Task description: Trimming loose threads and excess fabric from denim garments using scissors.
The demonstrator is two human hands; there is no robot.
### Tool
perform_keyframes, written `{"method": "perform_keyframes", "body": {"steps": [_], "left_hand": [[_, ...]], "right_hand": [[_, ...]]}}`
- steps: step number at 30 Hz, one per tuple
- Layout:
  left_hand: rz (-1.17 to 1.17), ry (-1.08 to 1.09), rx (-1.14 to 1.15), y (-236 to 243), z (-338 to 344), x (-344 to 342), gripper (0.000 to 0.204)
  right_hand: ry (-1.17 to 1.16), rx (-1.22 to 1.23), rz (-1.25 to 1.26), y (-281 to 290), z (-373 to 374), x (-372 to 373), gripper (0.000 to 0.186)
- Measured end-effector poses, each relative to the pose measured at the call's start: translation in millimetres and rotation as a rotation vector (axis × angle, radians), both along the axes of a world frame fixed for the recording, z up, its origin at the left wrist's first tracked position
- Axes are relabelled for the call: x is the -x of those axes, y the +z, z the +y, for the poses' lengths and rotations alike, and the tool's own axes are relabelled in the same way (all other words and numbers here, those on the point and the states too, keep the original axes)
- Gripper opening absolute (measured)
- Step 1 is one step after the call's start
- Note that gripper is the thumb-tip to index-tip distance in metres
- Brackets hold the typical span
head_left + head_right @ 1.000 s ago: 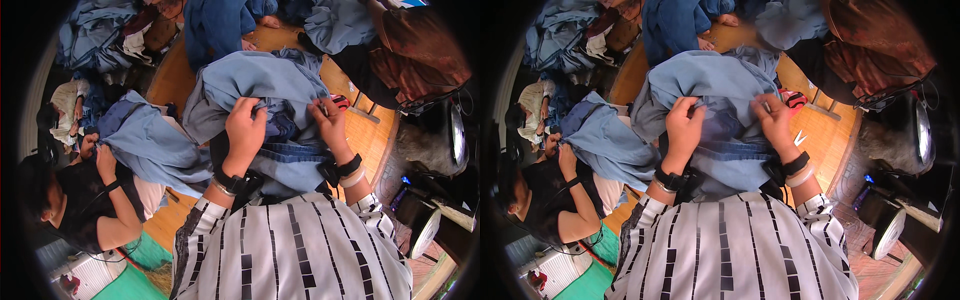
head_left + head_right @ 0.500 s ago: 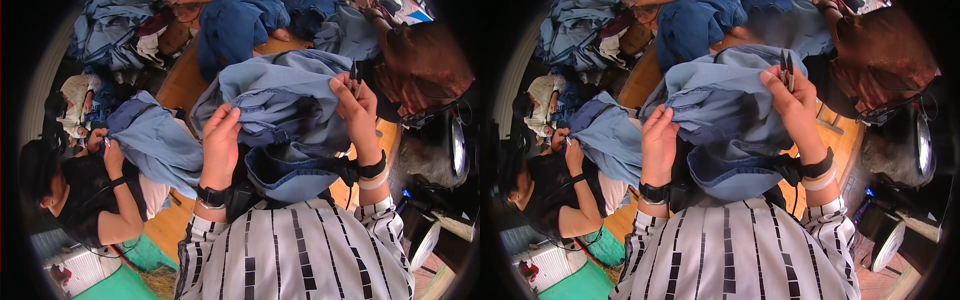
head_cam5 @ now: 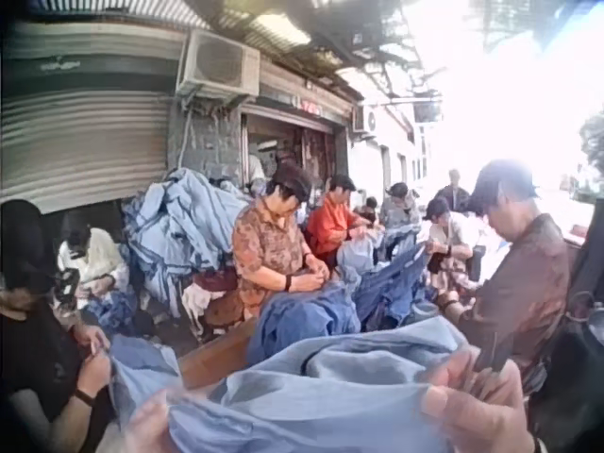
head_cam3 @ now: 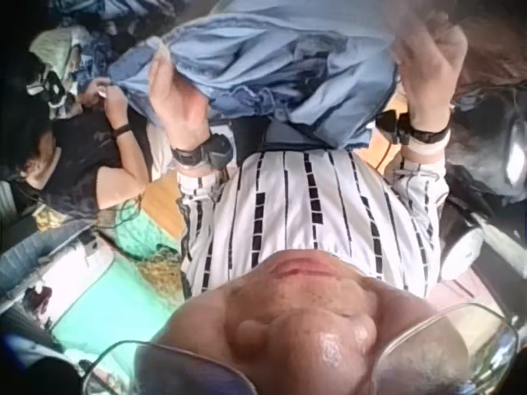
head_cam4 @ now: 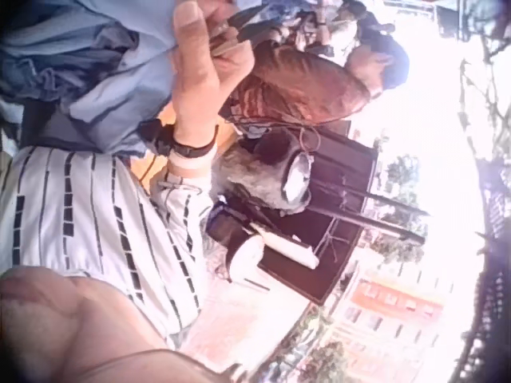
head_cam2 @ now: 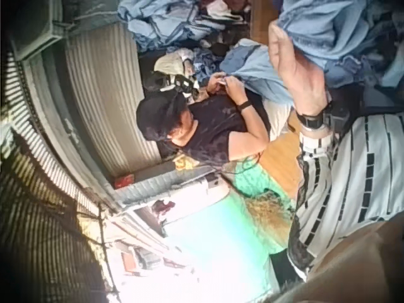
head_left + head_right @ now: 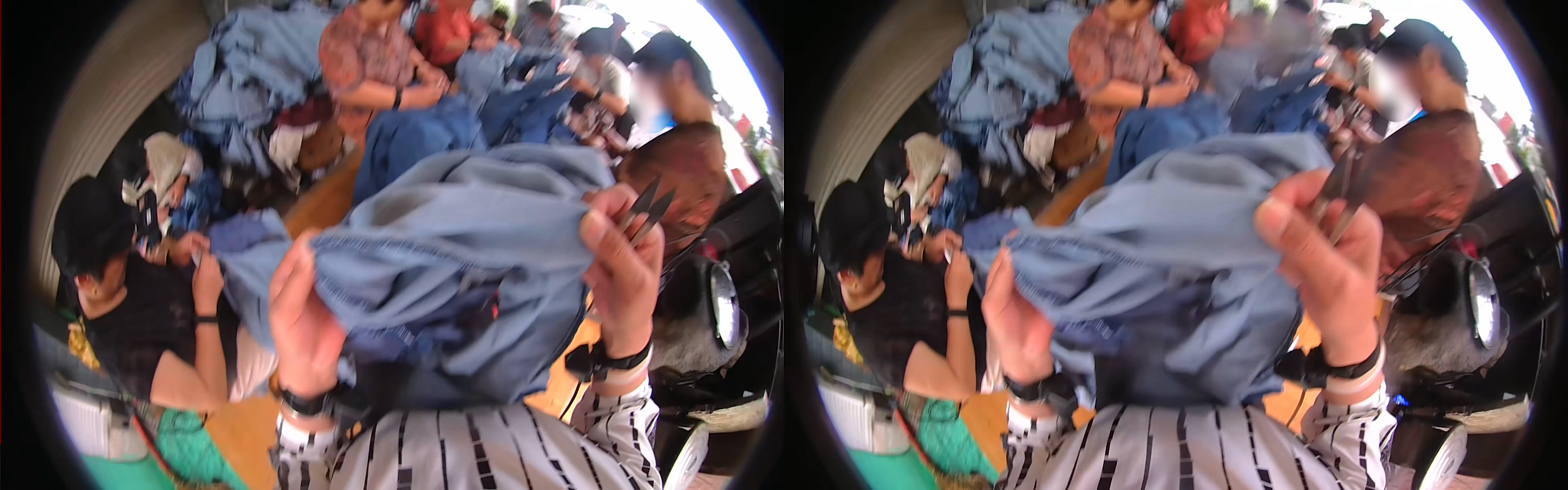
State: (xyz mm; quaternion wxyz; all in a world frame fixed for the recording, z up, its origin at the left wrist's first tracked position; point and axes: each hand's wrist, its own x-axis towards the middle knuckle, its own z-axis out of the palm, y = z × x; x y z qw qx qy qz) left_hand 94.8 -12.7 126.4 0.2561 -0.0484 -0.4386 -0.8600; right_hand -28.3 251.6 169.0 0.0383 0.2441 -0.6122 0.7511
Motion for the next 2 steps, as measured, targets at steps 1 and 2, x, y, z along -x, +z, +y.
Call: {"method": "perform_keyframes", "body": {"steps": [1,2], "left_hand": [[0.055,0.004,0.007,6.5,-6.8,-5.0,0.044],[0.106,0.004,0.009,12.2,-15.3,-12.8,0.052]], "right_hand": [[0.071,0.053,0.040,8.7,0.7,-3.1,0.020],[0.140,0.096,0.079,18.8,1.2,-12.4,0.023]]}}
